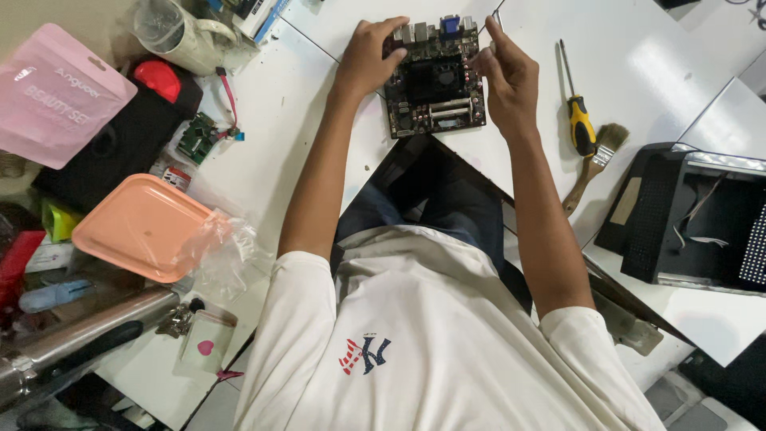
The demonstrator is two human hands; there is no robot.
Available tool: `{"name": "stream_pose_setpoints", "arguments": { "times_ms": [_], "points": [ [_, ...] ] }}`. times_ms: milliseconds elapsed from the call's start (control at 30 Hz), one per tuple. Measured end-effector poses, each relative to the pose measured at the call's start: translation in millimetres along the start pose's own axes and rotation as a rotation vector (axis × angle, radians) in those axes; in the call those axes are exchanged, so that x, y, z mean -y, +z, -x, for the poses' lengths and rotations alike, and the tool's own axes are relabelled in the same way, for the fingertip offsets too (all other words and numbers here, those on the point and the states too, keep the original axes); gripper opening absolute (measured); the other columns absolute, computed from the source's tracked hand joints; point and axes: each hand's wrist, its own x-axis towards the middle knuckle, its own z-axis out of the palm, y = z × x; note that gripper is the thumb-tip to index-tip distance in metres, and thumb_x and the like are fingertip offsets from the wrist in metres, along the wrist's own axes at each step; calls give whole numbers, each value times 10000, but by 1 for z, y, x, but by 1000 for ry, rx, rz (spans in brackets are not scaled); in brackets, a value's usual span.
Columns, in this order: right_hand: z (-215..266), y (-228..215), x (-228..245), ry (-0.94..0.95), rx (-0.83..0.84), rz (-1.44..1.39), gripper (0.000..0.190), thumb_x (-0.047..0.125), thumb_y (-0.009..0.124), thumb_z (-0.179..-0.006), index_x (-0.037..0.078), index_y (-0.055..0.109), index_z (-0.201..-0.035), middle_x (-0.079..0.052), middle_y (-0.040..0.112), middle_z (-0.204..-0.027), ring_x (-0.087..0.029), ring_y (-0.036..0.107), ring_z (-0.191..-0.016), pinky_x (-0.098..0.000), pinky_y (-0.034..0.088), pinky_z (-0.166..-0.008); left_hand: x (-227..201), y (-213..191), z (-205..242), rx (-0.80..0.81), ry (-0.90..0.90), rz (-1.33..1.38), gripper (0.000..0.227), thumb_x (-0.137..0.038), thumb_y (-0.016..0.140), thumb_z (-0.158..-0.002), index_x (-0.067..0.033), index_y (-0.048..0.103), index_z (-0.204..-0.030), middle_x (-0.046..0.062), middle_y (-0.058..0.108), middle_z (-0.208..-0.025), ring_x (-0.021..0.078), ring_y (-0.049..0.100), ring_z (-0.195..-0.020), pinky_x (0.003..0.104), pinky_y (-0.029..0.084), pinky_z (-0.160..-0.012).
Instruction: The person uses a screwdriver to remove screws from a motherboard and then places the motherboard into a computer case.
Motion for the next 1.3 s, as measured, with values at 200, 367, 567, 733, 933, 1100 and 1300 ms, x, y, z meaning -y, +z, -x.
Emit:
{"name": "stream_pose_setpoints", "arguments": {
  "times_ms": [200,367,567,733,933,1100,1300],
  "points": [
    [4,-20,7,-53,85,36,494,-2,571,-1274,75,372,-1719,-122,567,-914,-330,765,-1029,-480,680,-994,-5,1,22,-58,21,4,396,-164,811,-979,-162,708,-1362,132,773,-1236,357,634,-1143,534,540,-894],
    [5,-2,60,87,33,29,249,9,606,-1189,113,381,-1213,-204,747,-1035,-288,759,-964,-355,573,-838,-12,-13,47,-46,-21,164,378,-190,815,-938,-153,769,-1311,92,817,-1204,248,744,-1088,421,567,-951],
    [16,3,44,97,-66,-54,222,17,676,-1137,75,474,-1065,-212,732,-972,-268,757,-929,-355,655,-824,-1,-14,60,-74,-39,299,259,-183,775,-981,-126,807,-1232,57,851,-1104,171,801,-983,329,599,-881],
    [25,11,47,64,-17,-43,195,69,631,-1174,70,437,-1153,-217,721,-1033,-297,725,-920,-402,650,-861,3,-8,63,-199,40,310,196,-182,746,-995,-118,821,-1164,65,864,-1013,157,813,-896,320,631,-816],
    [28,13,45,58,14,-144,160,6,647,-1147,91,513,-1166,-187,752,-1122,-268,752,-1083,-374,610,-958,11,1,66,-434,142,219,174,-90,700,-965,-73,833,-1076,76,857,-999,197,825,-889,334,651,-804],
    [36,12,21,113,65,-443,127,112,728,-1099,127,621,-1167,-118,749,-1158,-193,722,-1105,-268,526,-902,20,13,66,-458,166,129,174,-83,698,-962,-93,836,-1065,68,847,-989,227,799,-905,388,624,-820],
    [35,16,19,154,87,-553,118,115,697,-1108,146,590,-1145,-70,716,-1069,-227,709,-1123,-293,516,-923,15,9,67,-456,190,89,181,-89,677,-973,-83,835,-1062,78,841,-985,242,783,-899,417,610,-802]
  ]
}}
